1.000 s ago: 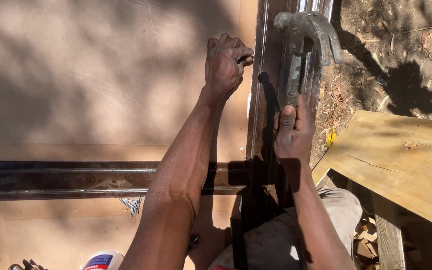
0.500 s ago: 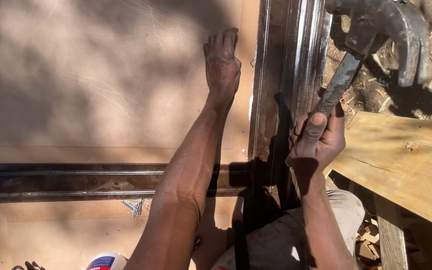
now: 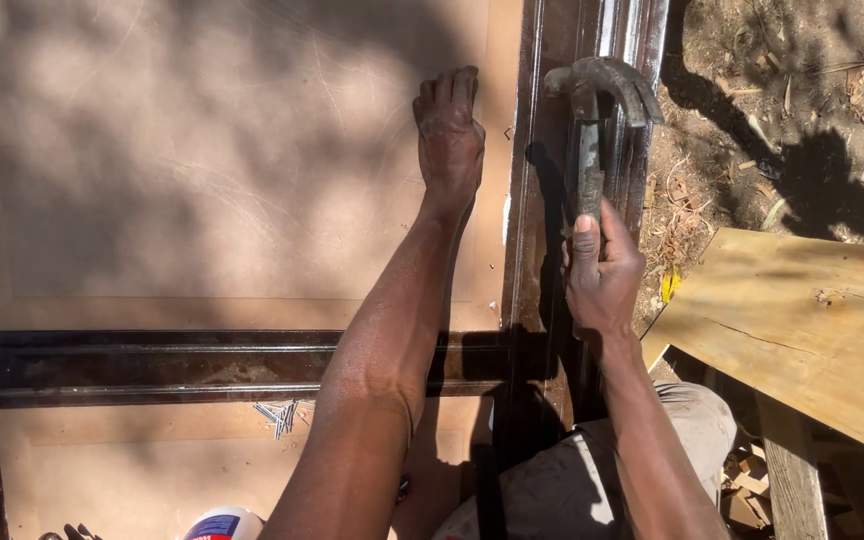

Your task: The person hammers nails into a wooden frame using a hammer and pliers. They repeatedly pick up nails, position them, and strike them into the wood, occasionally using pliers to adjust the nails.

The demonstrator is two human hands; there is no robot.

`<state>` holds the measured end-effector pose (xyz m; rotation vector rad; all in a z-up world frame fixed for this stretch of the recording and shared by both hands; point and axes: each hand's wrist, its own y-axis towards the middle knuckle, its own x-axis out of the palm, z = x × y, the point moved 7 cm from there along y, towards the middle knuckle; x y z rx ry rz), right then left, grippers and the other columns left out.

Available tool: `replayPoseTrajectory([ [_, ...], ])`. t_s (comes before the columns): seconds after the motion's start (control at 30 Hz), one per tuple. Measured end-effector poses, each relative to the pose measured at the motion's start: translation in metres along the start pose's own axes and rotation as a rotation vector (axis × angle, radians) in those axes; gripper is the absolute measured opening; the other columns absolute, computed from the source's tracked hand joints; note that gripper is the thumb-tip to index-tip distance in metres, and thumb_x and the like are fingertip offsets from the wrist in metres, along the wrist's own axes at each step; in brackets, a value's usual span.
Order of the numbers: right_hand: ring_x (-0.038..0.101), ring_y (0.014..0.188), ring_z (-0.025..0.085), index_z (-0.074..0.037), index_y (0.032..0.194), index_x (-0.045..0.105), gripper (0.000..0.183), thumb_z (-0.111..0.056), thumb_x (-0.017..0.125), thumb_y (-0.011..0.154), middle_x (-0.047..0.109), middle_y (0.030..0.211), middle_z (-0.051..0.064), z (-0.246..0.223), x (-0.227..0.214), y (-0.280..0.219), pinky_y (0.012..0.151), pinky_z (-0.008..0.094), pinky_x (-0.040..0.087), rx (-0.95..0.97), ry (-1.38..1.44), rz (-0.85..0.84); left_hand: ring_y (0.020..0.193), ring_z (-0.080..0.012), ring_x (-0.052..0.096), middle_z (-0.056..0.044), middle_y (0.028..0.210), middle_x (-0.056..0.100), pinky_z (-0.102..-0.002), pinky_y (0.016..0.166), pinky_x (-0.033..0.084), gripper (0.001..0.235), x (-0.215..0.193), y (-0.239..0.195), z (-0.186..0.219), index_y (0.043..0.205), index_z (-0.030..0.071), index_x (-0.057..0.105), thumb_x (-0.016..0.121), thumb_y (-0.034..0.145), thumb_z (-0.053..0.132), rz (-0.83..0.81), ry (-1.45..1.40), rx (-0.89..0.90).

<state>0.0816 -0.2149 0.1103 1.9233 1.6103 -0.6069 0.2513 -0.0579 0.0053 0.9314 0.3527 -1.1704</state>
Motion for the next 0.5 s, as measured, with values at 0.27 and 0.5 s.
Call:
replayPoseTrajectory([
  [0.27,0.029,0.047,0.007,-0.005,0.132,0.053,0.066,-0.062,0.066,0.100,0.034,0.059,0.002,-0.028,-0.022,-0.008,0.041,0.025,0.029,-0.066,0.777,0.624,0.098,-0.0274,0.053,-0.003,0.111,0.062,-0.040,0.085,0.049,0.054,0.002,-0.001,-0.003,0.120,0.015,0.058,0.055,0.079,-0.020,0.016,0.013,0.006],
  [0.5,0.042,0.033,0.007,0.004,0.147,0.052,0.083,-0.062,0.026,0.105,0.036,0.046,-0.008,0.078,0.032,-0.015,0.026,0.027,0.033,0.174,-0.082,-0.060,0.095,-0.0275,0.055,-0.002,0.109,0.062,-0.041,0.084,0.050,0.033,0.003,-0.006,0.010,0.116,0.015,0.060,0.057,0.094,-0.010,0.027,-0.005,0.035],
])
